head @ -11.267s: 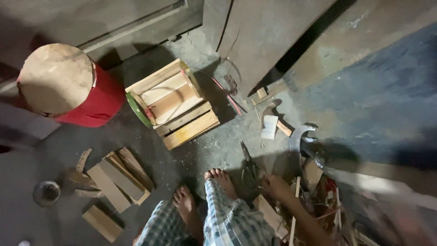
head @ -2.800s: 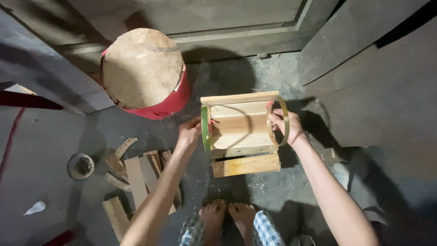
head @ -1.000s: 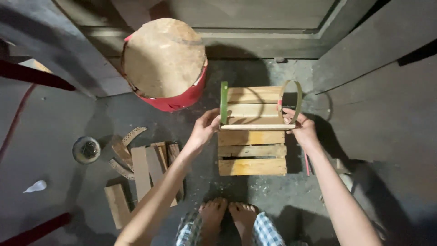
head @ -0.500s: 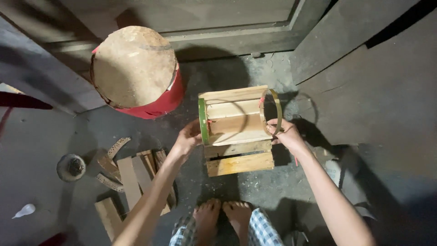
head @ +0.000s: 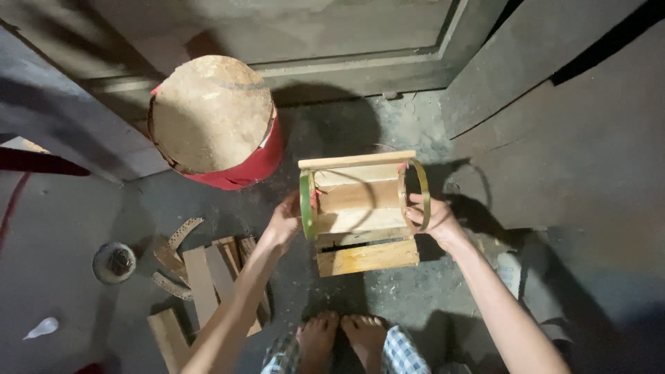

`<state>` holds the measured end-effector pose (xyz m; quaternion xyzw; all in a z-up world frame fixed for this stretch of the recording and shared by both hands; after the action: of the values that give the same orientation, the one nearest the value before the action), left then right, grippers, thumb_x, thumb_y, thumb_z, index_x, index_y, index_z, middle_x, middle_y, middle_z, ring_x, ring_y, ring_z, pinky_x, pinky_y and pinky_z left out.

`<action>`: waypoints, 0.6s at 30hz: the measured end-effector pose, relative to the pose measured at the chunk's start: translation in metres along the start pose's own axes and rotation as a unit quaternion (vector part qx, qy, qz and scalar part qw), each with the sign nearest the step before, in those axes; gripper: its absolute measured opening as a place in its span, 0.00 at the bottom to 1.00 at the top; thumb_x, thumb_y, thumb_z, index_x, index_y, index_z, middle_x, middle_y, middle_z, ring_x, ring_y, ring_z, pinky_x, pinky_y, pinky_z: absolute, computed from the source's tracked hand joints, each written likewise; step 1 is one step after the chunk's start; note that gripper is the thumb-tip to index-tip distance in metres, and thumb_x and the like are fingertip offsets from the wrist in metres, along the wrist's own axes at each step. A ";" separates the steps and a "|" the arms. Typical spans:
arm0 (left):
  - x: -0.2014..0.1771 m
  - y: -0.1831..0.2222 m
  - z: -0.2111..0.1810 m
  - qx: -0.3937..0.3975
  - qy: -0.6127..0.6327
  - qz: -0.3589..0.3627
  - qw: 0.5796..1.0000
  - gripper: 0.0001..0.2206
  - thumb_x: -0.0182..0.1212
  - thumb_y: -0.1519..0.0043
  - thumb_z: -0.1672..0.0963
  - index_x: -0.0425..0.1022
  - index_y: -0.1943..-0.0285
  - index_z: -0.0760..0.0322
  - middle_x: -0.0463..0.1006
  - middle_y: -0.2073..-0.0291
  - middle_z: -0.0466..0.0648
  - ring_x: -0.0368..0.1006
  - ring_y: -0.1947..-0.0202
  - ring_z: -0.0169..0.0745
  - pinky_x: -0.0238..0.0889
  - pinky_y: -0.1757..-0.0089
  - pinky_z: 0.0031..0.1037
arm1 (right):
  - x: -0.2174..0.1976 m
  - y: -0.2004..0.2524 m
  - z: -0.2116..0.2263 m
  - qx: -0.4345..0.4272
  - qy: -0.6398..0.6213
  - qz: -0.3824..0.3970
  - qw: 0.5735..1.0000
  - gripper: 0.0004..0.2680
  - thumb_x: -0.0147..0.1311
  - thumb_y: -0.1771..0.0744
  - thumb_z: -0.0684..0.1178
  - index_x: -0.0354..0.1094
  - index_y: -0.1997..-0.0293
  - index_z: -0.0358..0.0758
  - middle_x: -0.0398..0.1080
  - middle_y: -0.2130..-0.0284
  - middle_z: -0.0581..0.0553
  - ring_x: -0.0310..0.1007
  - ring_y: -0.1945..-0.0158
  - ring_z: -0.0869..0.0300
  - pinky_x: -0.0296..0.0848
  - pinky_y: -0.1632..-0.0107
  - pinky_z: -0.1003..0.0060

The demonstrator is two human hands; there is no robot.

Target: Assembling a small wooden structure by fitting pre-cut slats into a frame on the floor.

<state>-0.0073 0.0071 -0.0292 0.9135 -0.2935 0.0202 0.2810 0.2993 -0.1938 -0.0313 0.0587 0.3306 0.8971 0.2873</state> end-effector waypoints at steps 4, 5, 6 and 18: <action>-0.007 -0.006 -0.002 0.085 -0.009 0.011 0.996 0.41 0.76 0.55 0.64 0.65 0.27 0.63 0.75 0.44 0.59 0.72 0.43 0.54 0.72 0.49 0.45 | 0.001 -0.005 -0.002 -0.052 0.005 -0.005 0.999 0.21 0.69 0.37 0.46 0.67 0.39 0.31 0.75 0.57 0.38 0.79 0.61 0.56 0.82 0.61 0.60; -0.009 -0.009 -0.002 0.121 -0.007 0.016 0.993 0.42 0.76 0.55 0.64 0.65 0.27 0.64 0.75 0.43 0.58 0.72 0.43 0.52 0.71 0.48 0.45 | 0.001 -0.009 -0.002 -0.071 0.006 -0.010 0.997 0.19 0.69 0.36 0.46 0.69 0.41 0.32 0.76 0.58 0.40 0.79 0.61 0.58 0.82 0.61 0.62; -0.008 -0.007 -0.003 0.121 -0.006 0.014 0.993 0.42 0.76 0.55 0.64 0.65 0.27 0.64 0.75 0.43 0.58 0.72 0.43 0.52 0.71 0.48 0.45 | 0.005 -0.009 -0.001 -0.071 0.007 -0.008 0.997 0.19 0.69 0.36 0.46 0.69 0.41 0.32 0.76 0.58 0.40 0.79 0.61 0.58 0.82 0.61 0.62; -0.001 0.002 0.012 0.170 0.078 -0.066 0.980 0.31 0.65 0.44 0.67 0.65 0.28 0.71 0.73 0.40 0.66 0.68 0.39 0.62 0.63 0.41 0.52 | 0.000 -0.049 -0.032 -0.143 0.031 -0.023 0.989 0.17 0.67 0.36 0.41 0.70 0.43 0.29 0.76 0.57 0.36 0.76 0.58 0.56 0.78 0.57 0.61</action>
<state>-0.0107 0.0002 -0.0381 0.9610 -0.2017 0.1221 0.1444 0.3132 -0.1815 -0.0870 -0.0184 0.2086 0.9296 0.3032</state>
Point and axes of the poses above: each hand's wrist, its own y-axis away from the middle knuckle, its own x-axis out of the palm, z = x × y, the point moved 2 cm from there along -y, towards the middle knuckle
